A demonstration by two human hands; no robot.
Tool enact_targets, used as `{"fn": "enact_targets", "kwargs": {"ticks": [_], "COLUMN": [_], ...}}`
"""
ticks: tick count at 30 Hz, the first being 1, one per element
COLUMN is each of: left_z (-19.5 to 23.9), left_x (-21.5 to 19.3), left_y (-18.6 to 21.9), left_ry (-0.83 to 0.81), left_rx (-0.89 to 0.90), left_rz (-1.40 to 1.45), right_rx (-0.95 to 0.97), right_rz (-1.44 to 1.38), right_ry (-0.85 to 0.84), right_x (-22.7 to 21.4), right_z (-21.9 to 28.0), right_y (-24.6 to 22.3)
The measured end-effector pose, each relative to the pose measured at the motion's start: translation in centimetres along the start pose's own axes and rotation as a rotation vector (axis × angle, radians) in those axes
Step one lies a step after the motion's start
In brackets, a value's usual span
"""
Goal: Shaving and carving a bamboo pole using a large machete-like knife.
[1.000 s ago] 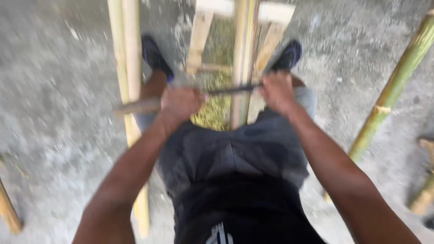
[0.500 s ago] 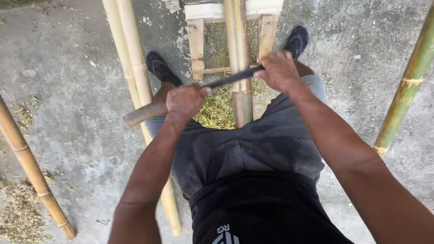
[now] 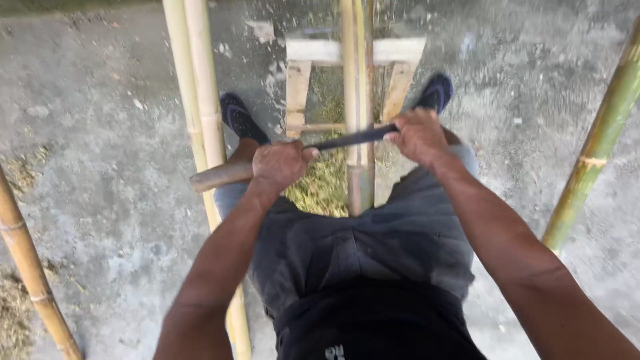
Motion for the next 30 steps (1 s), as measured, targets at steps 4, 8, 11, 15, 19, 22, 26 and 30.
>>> {"fn": "enact_targets", "kwargs": {"ticks": [4, 8, 11, 15, 19, 22, 26, 30], "left_z": [-0.7, 0.2, -5.2, -1.8, -8.6, -13.4, -17.2, -20.7], "left_x": [-2.2, 8.2, 11.1, -0.4, -4.9, -5.5, -9.6, -13.2], "left_y": [0.4, 0.3, -2.5, -0.4, -2.8, -5.3, -7.9, -9.0], "left_ry": [0.078, 0.082, 0.334, -0.269, 0.045, 0.062, 0.188, 0.26], "left_rx": [0.096, 0.325, 0.657, 0.061, 0.066, 0.023, 0.008, 0.049], "left_rz": [-0.011, -0.112, -0.288, -0.029, 0.023, 0.045, 0.178, 0.146], "right_rx": [-0.12, -0.104, -0.353, -0.125, -0.017, 0.065, 0.132, 0.106], "right_rz": [0.179, 0.281, -0.382, -0.245, 0.172, 0.301, 0.398, 0.354], "right_ry": [0.344, 0.153, 0.105, -0.153, 0.171, 0.176, 0.148, 0.207], "right_x": [-6.6, 5.2, 4.9, 4.3, -8.6, -13.1, -17.6, -21.5], "right_z": [-1.4, -3.8, -10.3, -4.2, -4.8, -8.0, -13.3, -16.7], "right_y": [-0.2, 5.4, 9.2, 4.4, 0.3, -0.4, -0.7, -0.6]}}
Point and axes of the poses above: each hand's wrist, its own z-axis away from the middle knuckle, its own x-axis out of the palm, y = z × x, the point moved 10 cm from there along -z, towards the middle knuckle, and after that the axes turned 7 degrees about -y, right-handed, at the moved point
